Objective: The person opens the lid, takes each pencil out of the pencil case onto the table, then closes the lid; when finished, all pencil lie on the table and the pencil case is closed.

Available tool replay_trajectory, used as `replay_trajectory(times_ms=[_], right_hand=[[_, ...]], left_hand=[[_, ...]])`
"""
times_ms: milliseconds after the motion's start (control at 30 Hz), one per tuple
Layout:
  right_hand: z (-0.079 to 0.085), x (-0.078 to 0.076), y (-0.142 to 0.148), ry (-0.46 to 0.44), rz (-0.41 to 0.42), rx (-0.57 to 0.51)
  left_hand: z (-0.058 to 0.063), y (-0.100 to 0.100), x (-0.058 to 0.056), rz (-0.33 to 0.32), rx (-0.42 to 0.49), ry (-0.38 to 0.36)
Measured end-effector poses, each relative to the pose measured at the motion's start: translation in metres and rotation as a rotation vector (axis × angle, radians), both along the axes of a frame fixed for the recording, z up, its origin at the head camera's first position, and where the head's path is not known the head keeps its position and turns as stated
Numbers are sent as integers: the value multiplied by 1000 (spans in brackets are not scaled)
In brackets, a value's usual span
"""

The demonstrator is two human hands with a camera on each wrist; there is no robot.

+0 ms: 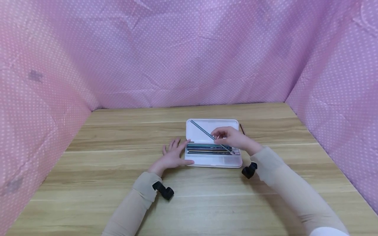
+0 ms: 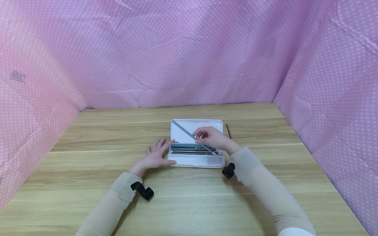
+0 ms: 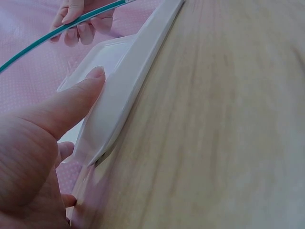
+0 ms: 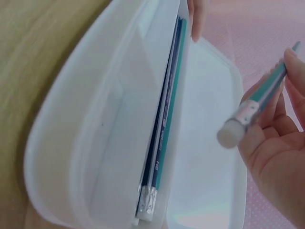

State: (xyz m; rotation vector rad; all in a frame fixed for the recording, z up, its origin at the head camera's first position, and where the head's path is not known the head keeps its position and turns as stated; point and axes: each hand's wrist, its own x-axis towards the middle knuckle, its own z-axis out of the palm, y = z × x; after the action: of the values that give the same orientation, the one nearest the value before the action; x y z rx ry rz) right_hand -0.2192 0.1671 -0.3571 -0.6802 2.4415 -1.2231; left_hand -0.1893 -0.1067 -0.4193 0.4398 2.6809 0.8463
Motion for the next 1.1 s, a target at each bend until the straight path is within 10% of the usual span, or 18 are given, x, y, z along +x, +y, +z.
replay_trajectory(times_ms=[1100], right_hand=[[-19, 17, 77, -371, -239, -435]], left_hand=[[-1, 0, 0, 5, -21, 1]])
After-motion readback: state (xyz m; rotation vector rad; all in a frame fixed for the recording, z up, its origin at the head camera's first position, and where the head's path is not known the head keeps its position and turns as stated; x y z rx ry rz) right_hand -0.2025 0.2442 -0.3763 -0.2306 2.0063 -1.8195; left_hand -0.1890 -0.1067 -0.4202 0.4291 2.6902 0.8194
